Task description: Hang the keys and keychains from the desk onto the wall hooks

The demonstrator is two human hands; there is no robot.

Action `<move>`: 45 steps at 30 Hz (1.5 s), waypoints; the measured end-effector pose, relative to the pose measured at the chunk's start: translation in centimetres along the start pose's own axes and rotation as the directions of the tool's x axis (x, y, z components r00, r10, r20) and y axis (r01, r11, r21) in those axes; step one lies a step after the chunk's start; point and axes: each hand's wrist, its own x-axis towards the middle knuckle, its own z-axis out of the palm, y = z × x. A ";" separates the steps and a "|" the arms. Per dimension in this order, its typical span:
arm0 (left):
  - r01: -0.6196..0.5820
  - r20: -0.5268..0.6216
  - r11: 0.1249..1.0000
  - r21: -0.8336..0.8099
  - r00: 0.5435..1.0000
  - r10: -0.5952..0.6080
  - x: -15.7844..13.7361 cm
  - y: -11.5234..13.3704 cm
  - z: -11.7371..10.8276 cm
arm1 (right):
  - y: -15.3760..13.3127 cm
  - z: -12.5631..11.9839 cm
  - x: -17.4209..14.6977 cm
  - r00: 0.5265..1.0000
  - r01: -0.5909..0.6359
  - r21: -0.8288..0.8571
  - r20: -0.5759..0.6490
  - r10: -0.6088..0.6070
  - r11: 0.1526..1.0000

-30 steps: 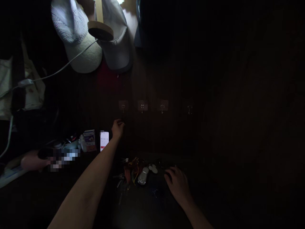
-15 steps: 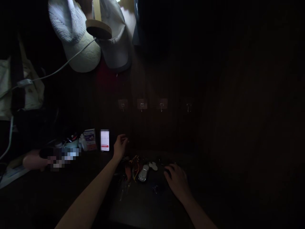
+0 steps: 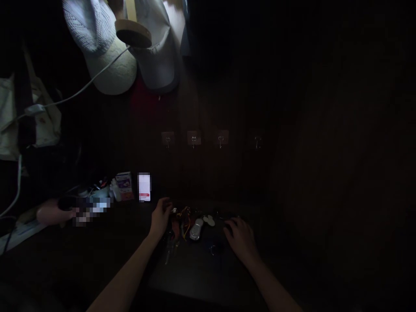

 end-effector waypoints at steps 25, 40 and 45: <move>-0.487 0.529 0.852 0.195 0.783 0.327 -7.8 3.1 7.0 | 0.2 0.1 -0.1 1.000 0.022 -0.007 -0.016 -0.022 1.000; -0.291 0.297 0.835 0.466 0.941 0.162 -4.6 0.0 0.3 | 0.0 -0.2 0.0 1.000 -0.001 0.016 0.021 0.000 1.000; -0.182 0.238 0.862 0.474 0.969 0.074 -3.8 -1.8 -1.2 | 0.0 -0.2 0.0 1.000 0.007 0.018 0.027 -0.007 1.000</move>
